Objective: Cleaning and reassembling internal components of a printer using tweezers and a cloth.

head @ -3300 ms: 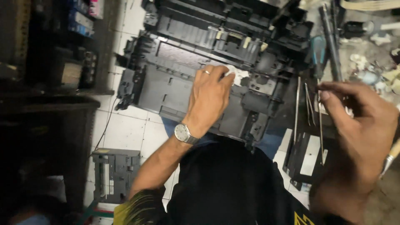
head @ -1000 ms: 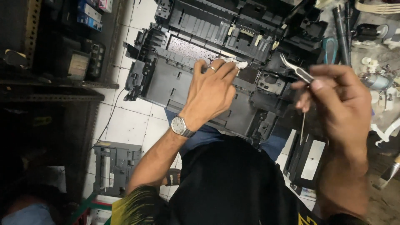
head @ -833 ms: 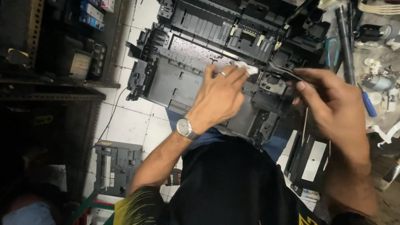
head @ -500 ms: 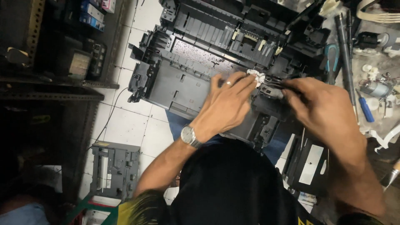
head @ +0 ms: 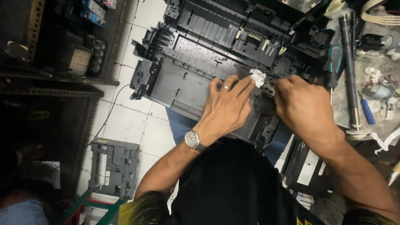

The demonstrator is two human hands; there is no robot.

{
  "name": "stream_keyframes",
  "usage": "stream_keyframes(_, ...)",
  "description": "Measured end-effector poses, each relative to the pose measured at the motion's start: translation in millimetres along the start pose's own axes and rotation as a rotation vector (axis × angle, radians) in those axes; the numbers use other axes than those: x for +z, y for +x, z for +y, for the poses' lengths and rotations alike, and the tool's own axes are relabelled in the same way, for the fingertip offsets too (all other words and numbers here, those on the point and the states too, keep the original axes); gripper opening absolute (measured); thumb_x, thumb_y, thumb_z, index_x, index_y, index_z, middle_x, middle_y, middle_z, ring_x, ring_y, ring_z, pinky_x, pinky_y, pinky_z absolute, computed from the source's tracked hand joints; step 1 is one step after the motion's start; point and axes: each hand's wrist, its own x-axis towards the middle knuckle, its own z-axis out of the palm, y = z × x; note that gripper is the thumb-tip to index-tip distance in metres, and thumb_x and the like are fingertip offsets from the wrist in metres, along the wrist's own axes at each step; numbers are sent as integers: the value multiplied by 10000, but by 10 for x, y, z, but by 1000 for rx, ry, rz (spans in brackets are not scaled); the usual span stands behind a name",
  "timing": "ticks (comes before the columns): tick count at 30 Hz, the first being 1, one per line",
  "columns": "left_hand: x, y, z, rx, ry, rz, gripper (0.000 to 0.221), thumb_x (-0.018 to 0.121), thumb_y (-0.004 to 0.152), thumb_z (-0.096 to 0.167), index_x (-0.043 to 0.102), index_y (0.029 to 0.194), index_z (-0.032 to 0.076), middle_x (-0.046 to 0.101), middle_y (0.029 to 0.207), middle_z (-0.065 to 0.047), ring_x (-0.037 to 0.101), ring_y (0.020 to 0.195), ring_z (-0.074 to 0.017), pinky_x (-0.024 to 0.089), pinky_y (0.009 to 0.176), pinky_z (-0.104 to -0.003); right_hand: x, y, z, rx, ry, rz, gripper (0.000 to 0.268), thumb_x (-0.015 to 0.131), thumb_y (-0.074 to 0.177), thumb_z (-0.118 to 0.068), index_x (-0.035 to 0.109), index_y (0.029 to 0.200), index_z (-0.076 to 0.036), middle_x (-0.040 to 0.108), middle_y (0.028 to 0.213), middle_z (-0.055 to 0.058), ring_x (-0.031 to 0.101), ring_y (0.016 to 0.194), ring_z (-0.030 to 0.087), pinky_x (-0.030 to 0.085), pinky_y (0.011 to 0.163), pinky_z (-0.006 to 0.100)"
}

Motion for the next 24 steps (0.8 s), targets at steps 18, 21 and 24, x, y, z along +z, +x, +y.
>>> stream_keyframes(18,-18,-64,97,-114,-2,-54,560,535,960,344,518,1475,124,516,1514,-165,522,1321,-318,363,1034,-561,191,213,56,-212,127,77,319,632,1032,-73,620,1337,18,620,977,100,627,644,204,587,496,318)
stream_keyframes(21,-61,-170,100,-107,-41,-28,572,545,954,298,489,1505,158,522,1494,-149,515,1304,-329,377,1020,-567,103,182,110,-184,161,58,336,653,1021,-91,646,1354,-46,691,1079,93,705,719,222,632,561,327)
stream_keyframes(24,-51,-288,68,-133,-124,113,520,542,963,262,505,1471,160,582,1446,-176,551,1254,-350,365,991,-546,-136,74,215,-185,243,44,367,706,989,-88,665,1349,-32,703,1090,116,700,738,222,637,581,307)
